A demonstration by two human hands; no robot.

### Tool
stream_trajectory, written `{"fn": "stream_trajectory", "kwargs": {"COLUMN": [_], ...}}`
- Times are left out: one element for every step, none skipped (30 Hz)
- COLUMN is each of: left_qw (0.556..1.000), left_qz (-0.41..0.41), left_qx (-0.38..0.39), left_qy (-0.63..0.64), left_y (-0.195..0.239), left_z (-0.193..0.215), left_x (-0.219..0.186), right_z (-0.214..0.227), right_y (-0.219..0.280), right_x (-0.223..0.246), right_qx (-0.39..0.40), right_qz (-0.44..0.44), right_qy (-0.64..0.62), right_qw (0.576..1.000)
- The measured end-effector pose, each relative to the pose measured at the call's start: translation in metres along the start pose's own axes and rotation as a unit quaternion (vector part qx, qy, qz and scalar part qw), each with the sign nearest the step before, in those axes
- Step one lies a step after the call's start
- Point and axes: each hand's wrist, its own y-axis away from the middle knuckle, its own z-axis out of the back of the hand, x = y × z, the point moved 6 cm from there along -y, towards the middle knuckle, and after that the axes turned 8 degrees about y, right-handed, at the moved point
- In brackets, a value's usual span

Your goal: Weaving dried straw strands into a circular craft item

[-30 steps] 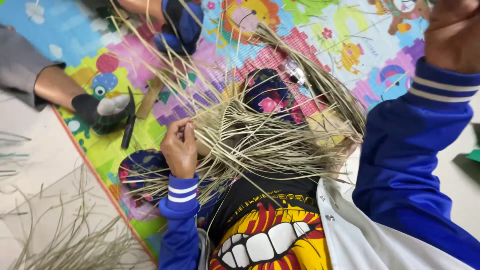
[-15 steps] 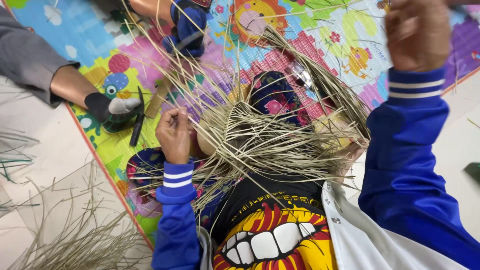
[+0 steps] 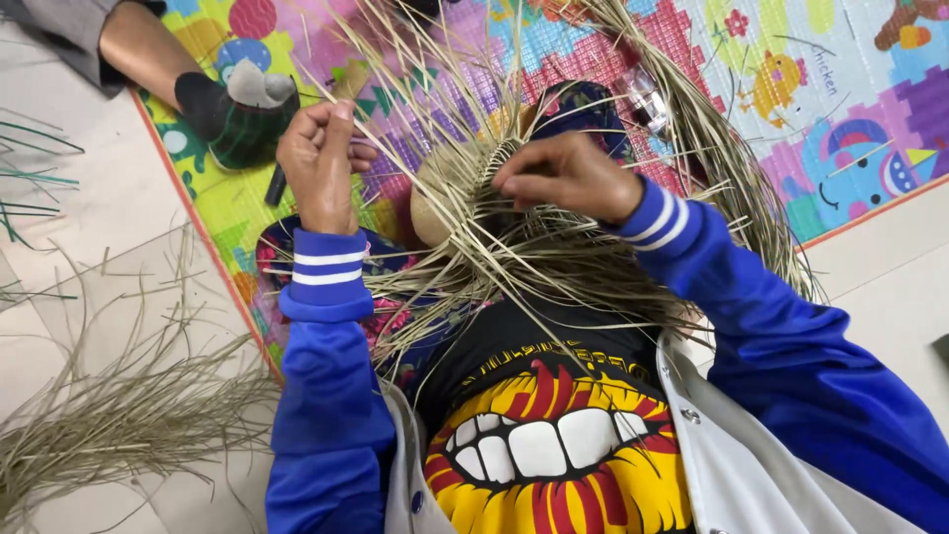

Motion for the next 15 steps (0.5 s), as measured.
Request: {"fn": "stream_trajectory", "kwargs": {"left_qw": [0.999, 0.997, 0.997, 0.997, 0.996, 0.996, 0.995, 0.993, 0.993, 0.995, 0.996, 0.996, 0.996, 0.995, 0.995], "left_qz": [-0.008, -0.013, -0.011, -0.021, -0.030, -0.030, -0.045, -0.061, -0.061, -0.057, -0.054, -0.052, -0.054, -0.059, -0.059], "left_qx": [0.034, 0.069, 0.072, 0.078, 0.084, 0.086, 0.092, 0.098, 0.098, 0.085, 0.072, 0.068, 0.075, 0.083, 0.080], "left_qy": [-0.006, -0.012, -0.012, 0.001, 0.014, 0.014, 0.016, 0.019, 0.019, 0.020, 0.021, 0.018, 0.016, 0.015, 0.013], "left_y": [0.003, 0.007, 0.008, 0.009, 0.010, 0.012, 0.014, 0.016, 0.016, 0.017, 0.017, 0.017, 0.017, 0.015, 0.015], "left_z": [-0.007, -0.015, -0.017, -0.020, -0.023, -0.022, -0.022, -0.022, -0.020, -0.016, -0.011, -0.010, -0.009, -0.010, -0.010], "left_x": [-0.014, -0.027, -0.033, -0.041, -0.049, -0.054, -0.061, -0.068, -0.069, -0.069, -0.070, -0.069, -0.068, -0.069, -0.069], "right_z": [-0.007, -0.014, -0.017, -0.017, -0.018, -0.019, -0.019, -0.020, -0.020, -0.021, -0.023, -0.026, -0.028, -0.029, -0.032], "right_y": [-0.004, -0.006, -0.006, -0.007, -0.008, -0.008, -0.007, -0.007, -0.005, -0.003, -0.001, 0.000, 0.002, 0.002, 0.001], "right_x": [-0.002, -0.006, -0.004, -0.001, 0.001, -0.004, -0.008, -0.012, -0.013, -0.014, -0.016, -0.014, -0.011, -0.007, -0.005], "right_qx": [0.031, 0.061, 0.058, 0.046, 0.033, 0.032, 0.031, 0.031, 0.030, 0.033, 0.036, 0.040, 0.039, 0.037, 0.040], "right_qz": [0.016, 0.029, 0.027, 0.023, 0.019, 0.018, 0.023, 0.029, 0.028, 0.027, 0.027, 0.026, 0.042, 0.060, 0.061], "right_qy": [0.054, 0.106, 0.106, 0.113, 0.121, 0.120, 0.131, 0.142, 0.141, 0.136, 0.131, 0.128, 0.130, 0.134, 0.133], "right_qw": [0.998, 0.992, 0.992, 0.992, 0.992, 0.992, 0.991, 0.989, 0.989, 0.990, 0.990, 0.991, 0.990, 0.988, 0.988]}}
